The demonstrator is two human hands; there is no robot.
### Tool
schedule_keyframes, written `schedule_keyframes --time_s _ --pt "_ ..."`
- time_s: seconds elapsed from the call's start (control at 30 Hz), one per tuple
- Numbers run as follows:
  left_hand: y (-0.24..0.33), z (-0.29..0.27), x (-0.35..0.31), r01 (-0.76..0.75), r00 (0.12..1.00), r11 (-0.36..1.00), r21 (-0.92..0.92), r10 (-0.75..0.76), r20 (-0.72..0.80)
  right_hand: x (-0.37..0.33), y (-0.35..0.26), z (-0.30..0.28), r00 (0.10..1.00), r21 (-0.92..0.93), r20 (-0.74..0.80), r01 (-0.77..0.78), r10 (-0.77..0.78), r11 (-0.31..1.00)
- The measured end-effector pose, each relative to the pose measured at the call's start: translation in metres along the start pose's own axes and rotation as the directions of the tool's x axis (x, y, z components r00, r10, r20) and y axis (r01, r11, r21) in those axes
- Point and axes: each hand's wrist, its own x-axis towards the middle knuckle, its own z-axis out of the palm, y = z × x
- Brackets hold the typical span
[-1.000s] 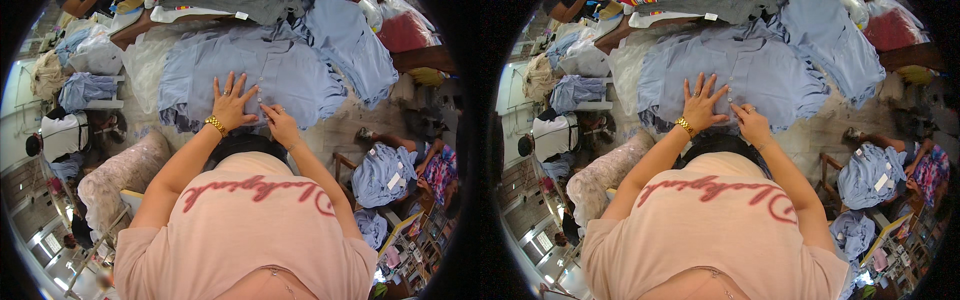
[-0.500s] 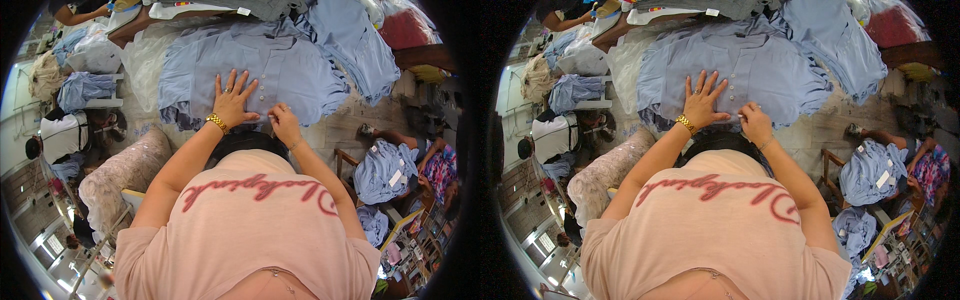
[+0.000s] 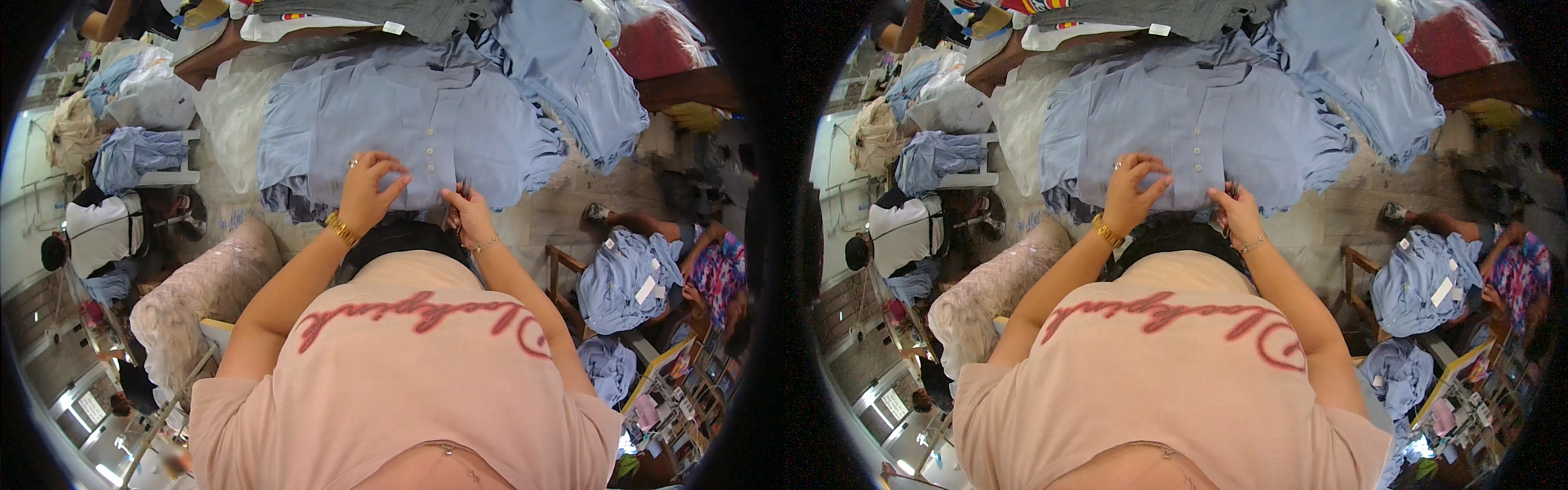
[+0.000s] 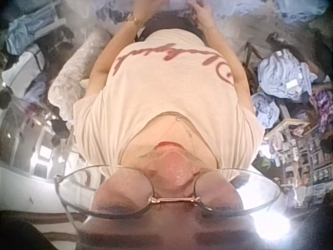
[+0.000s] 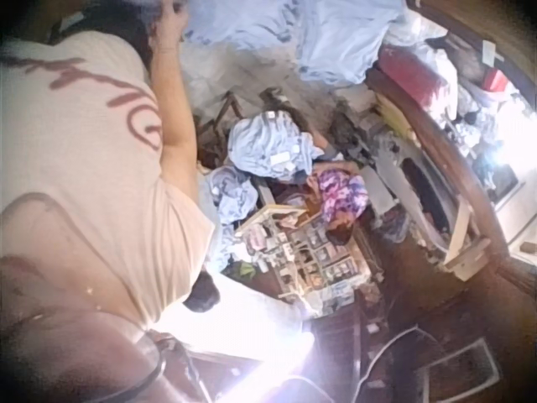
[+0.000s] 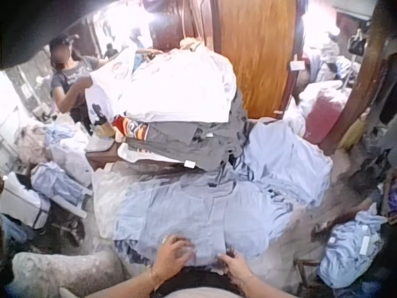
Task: The person sorts and trims loose threads from a pile of blue collared shirts by hand and using snips, then moves them between stacks on a table.
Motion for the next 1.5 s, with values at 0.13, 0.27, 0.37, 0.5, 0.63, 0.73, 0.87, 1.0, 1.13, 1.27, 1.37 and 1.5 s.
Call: schedule_keyframes --time_s 0.13,0.27,0.37,0.5,0.63,0.73,0.87,1.0,1.13,1.27,1.37,1.5 --pt "-0.01 0.015 -0.024 0.501 0.822 0.586 -0.636 -0.092 0.562 -0.015 -0.01 0.004 0.998 0.11 0.026 -0.065 0.062 0.992" --pt "0.001 0.026 -0.032 0.775 0.578 -0.28 -0.566 -0.045 0.815 -0.024 -0.014 0.005 0.998 0.188 0.028 -0.058 0.054 0.98" --pt "0.004 0.038 -0.032 0.699 0.625 -0.509 -0.502 0.094 0.775 -0.029 -0.018 0.002 0.998 0.178 0.039 -0.062 0.056 0.982" --pt "0.019 0.044 -0.022 0.512 0.728 -0.467 -0.721 -0.211 0.653 -0.04 -0.024 0.001 0.997 0.089 0.077 -0.015 0.008 0.996" --pt "0.031 0.051 -0.01 0.52 0.753 -0.301 -0.799 -0.28 0.595 -0.047 -0.026 0.0 0.998 -0.038 0.028 0.051 -0.05 0.998" --pt "0.036 0.056 -0.007 0.532 0.757 -0.177 -0.828 -0.339 0.559 -0.047 -0.027 -0.005 0.995 -0.111 0.009 0.096 -0.096 0.989" --pt "0.049 0.056 -0.008 0.466 0.806 -0.12 -0.877 -0.351 0.476 -0.05 -0.033 -0.006 0.993 -0.12 0.012 0.115 -0.114 0.986" --pt "0.052 0.06 -0.007 0.439 0.817 -0.085 -0.894 -0.377 0.437 -0.051 -0.036 -0.009 0.991 -0.11 0.032 0.134 -0.131 0.985" --pt "0.054 0.061 -0.006 0.441 0.816 -0.053 -0.896 -0.393 0.425 -0.054 -0.04 -0.009 0.99 -0.116 0.035 0.141 -0.137 0.983" --pt "0.072 0.062 -0.006 0.372 0.866 0.042 -0.927 -0.376 0.33 -0.066 -0.038 -0.011 0.994 0.084 -0.048 0.098 -0.094 0.992" --pt "0.098 0.055 -0.008 0.449 0.88 0.067 -0.891 -0.206 0.428 -0.082 -0.037 -0.025 0.982 0.41 -0.086 -0.12 0.169 0.904" --pt "0.142 0.063 -0.016 0.404 0.877 0.392 -0.826 0.089 0.472 -0.141 -0.045 -0.022 0.97 0.633 -0.207 0.231 -0.126 0.738"
